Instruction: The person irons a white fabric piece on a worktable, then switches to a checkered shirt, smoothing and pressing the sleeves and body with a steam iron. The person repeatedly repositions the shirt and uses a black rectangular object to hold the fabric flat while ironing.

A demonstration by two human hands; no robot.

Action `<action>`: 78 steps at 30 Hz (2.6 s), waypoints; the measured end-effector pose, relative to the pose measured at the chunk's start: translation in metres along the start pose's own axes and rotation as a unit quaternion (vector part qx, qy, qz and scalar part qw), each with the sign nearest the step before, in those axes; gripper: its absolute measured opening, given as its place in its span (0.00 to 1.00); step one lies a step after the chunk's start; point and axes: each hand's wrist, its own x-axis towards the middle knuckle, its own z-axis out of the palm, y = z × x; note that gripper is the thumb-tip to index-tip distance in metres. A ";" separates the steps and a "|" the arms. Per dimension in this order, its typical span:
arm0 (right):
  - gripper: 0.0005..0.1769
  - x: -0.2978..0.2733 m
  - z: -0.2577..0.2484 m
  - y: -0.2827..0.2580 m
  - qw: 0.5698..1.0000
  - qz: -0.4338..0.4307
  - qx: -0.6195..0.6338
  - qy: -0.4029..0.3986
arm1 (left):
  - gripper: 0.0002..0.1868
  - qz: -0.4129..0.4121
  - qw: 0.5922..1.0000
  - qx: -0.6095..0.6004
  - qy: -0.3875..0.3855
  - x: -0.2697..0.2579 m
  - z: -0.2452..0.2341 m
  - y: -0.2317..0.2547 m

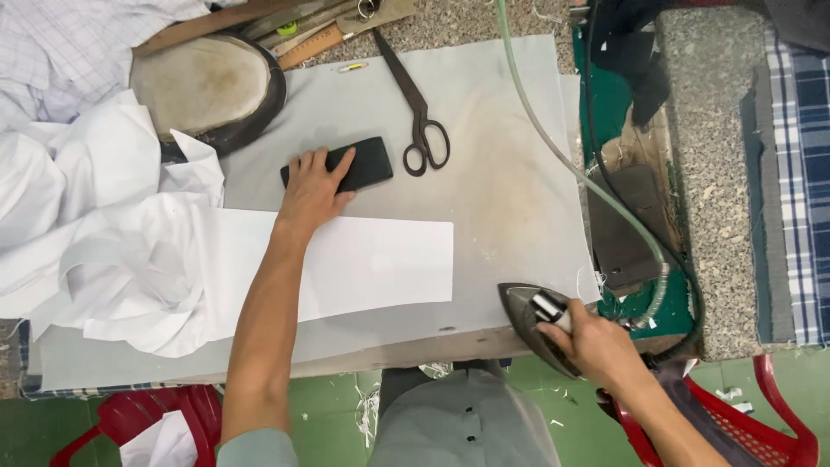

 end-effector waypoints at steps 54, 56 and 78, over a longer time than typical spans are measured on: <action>0.36 0.147 0.036 -0.370 0.878 -0.248 -0.093 0.400 | 0.64 -0.562 0.225 -0.719 0.341 -0.272 -0.214 -0.158; 0.42 0.143 0.043 -0.397 0.881 -0.297 -0.073 0.362 | 0.45 -0.569 0.132 -0.692 0.423 -0.332 -0.194 -0.135; 0.26 -0.043 0.450 -0.716 0.540 -0.707 -0.432 -0.145 | 0.55 -0.418 0.069 -0.221 0.878 -0.919 -0.126 0.191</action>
